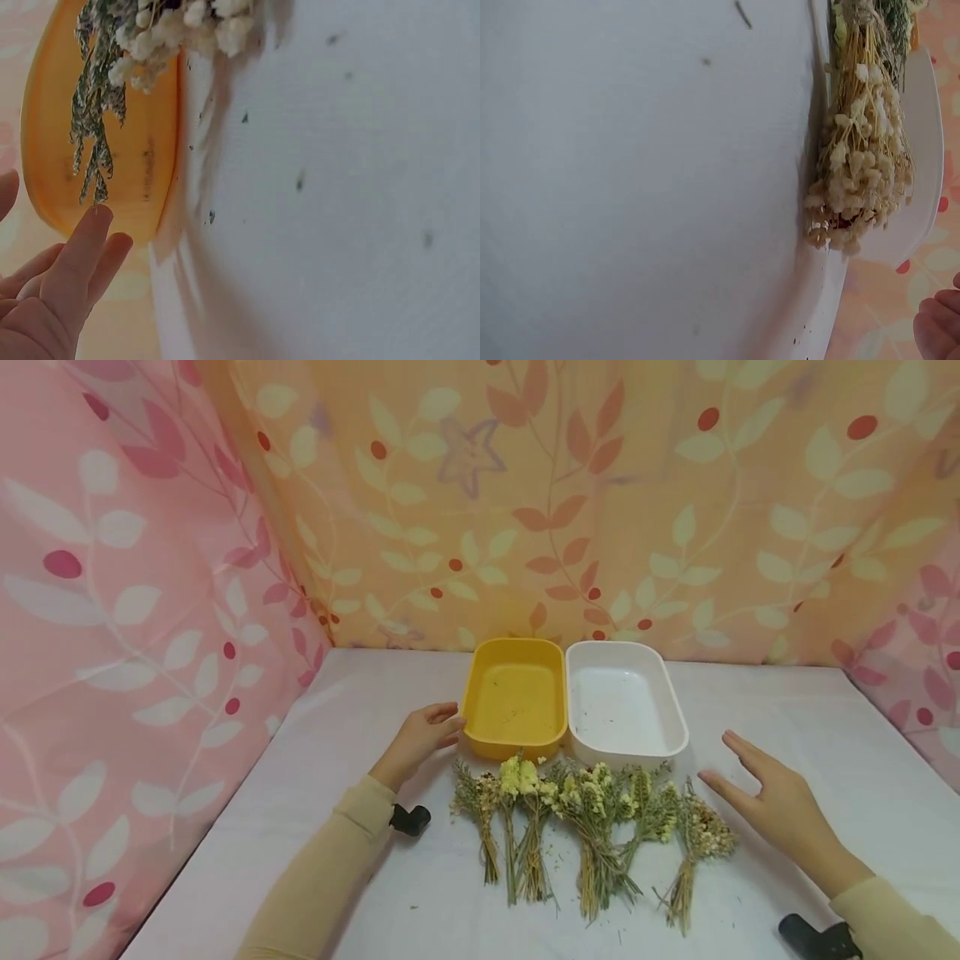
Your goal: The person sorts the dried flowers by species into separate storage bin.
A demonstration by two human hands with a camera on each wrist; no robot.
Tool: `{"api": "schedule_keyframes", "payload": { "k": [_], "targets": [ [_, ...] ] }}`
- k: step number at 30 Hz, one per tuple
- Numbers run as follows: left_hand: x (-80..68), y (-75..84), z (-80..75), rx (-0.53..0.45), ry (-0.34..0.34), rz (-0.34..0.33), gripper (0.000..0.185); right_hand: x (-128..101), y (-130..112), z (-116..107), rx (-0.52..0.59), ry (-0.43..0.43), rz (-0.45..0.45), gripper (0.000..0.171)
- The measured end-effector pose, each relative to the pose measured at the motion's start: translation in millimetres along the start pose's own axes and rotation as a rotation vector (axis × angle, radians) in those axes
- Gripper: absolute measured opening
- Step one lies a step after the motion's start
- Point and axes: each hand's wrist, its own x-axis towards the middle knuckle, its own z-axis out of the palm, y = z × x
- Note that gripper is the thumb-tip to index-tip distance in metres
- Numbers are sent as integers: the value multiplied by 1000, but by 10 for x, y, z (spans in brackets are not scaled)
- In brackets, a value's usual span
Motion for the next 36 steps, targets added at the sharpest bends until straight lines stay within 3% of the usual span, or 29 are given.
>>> {"api": "schedule_keyframes", "payload": {
  "k": [12,22,29,36],
  "targets": [
    [36,-31,48,-120,75,19,52,-144,-85,2,50,-18,64,67],
    [26,-48,97,-149,31,8,51,-359,-157,0,149,15,64,56],
    [40,-113,113,-163,43,2,49,-459,-199,18,307,-31,119,45],
    [29,-120,127,-171,49,12,48,-541,-272,13,348,-86,185,45]
  ]
}}
